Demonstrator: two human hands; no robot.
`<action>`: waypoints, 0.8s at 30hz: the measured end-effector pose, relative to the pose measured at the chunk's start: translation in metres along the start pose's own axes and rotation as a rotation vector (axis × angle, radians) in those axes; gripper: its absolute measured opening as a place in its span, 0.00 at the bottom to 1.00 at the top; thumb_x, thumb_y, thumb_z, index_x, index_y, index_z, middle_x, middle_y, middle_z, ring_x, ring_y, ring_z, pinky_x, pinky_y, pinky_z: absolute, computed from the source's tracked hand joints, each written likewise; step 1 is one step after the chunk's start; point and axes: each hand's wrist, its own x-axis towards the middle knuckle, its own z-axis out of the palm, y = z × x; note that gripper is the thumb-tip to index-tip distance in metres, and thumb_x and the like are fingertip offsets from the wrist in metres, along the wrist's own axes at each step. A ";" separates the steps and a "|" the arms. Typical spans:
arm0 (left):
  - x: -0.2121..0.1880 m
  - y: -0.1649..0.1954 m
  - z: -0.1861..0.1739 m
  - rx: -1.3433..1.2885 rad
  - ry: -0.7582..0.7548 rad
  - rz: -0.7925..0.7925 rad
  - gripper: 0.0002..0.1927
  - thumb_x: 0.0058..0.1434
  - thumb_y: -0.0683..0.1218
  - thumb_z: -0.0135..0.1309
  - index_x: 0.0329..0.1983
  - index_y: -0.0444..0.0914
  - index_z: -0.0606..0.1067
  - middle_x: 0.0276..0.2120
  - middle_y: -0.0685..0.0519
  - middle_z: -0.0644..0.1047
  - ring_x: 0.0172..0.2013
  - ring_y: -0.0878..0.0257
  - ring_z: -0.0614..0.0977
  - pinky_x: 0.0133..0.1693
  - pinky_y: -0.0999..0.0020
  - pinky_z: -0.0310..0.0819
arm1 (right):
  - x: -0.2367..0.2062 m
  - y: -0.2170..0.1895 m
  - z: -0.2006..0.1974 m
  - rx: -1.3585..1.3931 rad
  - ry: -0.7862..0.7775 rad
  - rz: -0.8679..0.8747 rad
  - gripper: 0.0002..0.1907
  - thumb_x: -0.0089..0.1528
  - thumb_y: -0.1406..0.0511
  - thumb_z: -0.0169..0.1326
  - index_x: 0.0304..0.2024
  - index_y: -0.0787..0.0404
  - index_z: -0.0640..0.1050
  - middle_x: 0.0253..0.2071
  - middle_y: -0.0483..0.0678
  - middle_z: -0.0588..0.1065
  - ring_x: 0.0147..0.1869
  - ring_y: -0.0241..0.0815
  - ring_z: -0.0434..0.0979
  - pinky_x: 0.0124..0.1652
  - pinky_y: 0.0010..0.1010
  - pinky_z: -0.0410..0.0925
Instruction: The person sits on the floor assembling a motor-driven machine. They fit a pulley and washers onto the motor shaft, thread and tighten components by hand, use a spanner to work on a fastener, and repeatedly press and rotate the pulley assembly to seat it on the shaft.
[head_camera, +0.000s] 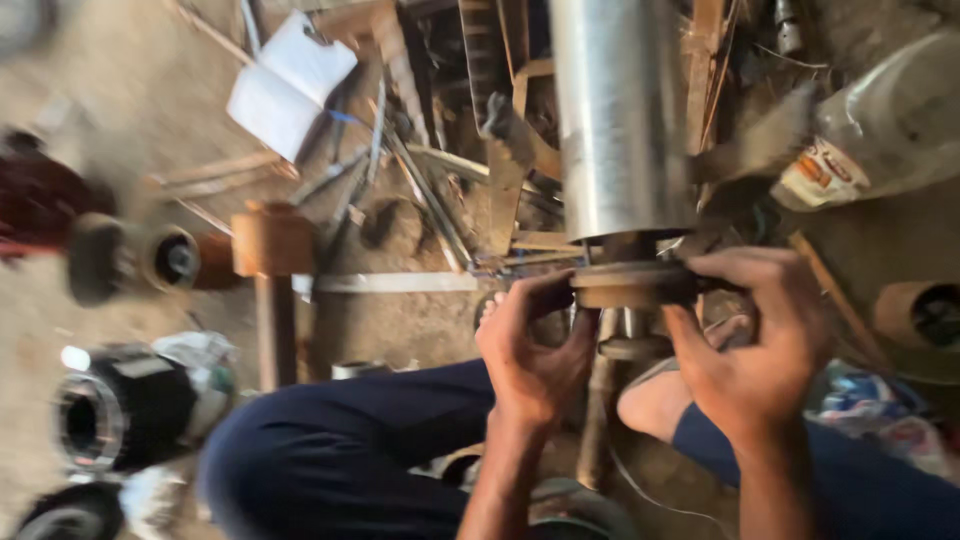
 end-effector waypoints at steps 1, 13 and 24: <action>0.001 0.001 -0.001 -0.039 -0.022 -0.008 0.19 0.54 0.39 0.68 0.49 0.36 0.78 0.39 0.48 0.85 0.41 0.60 0.89 0.47 0.70 0.78 | 0.000 0.000 -0.001 -0.018 -0.012 0.005 0.17 0.56 0.75 0.67 0.46 0.64 0.77 0.47 0.52 0.75 0.53 0.47 0.77 0.54 0.32 0.70; -0.013 -0.005 0.005 -0.416 -0.106 -0.146 0.19 0.63 0.38 0.63 0.55 0.32 0.75 0.43 0.45 0.83 0.43 0.61 0.88 0.50 0.69 0.82 | -0.022 -0.006 -0.019 -0.143 -0.112 0.014 0.17 0.61 0.81 0.64 0.50 0.68 0.76 0.51 0.50 0.69 0.53 0.40 0.73 0.53 0.24 0.69; -0.011 -0.013 0.004 -0.443 -0.132 -0.150 0.20 0.58 0.40 0.63 0.54 0.33 0.76 0.42 0.43 0.82 0.42 0.54 0.87 0.46 0.66 0.82 | -0.010 -0.035 -0.018 -0.065 -0.184 0.076 0.20 0.61 0.81 0.66 0.53 0.69 0.75 0.55 0.48 0.68 0.53 0.34 0.74 0.53 0.20 0.71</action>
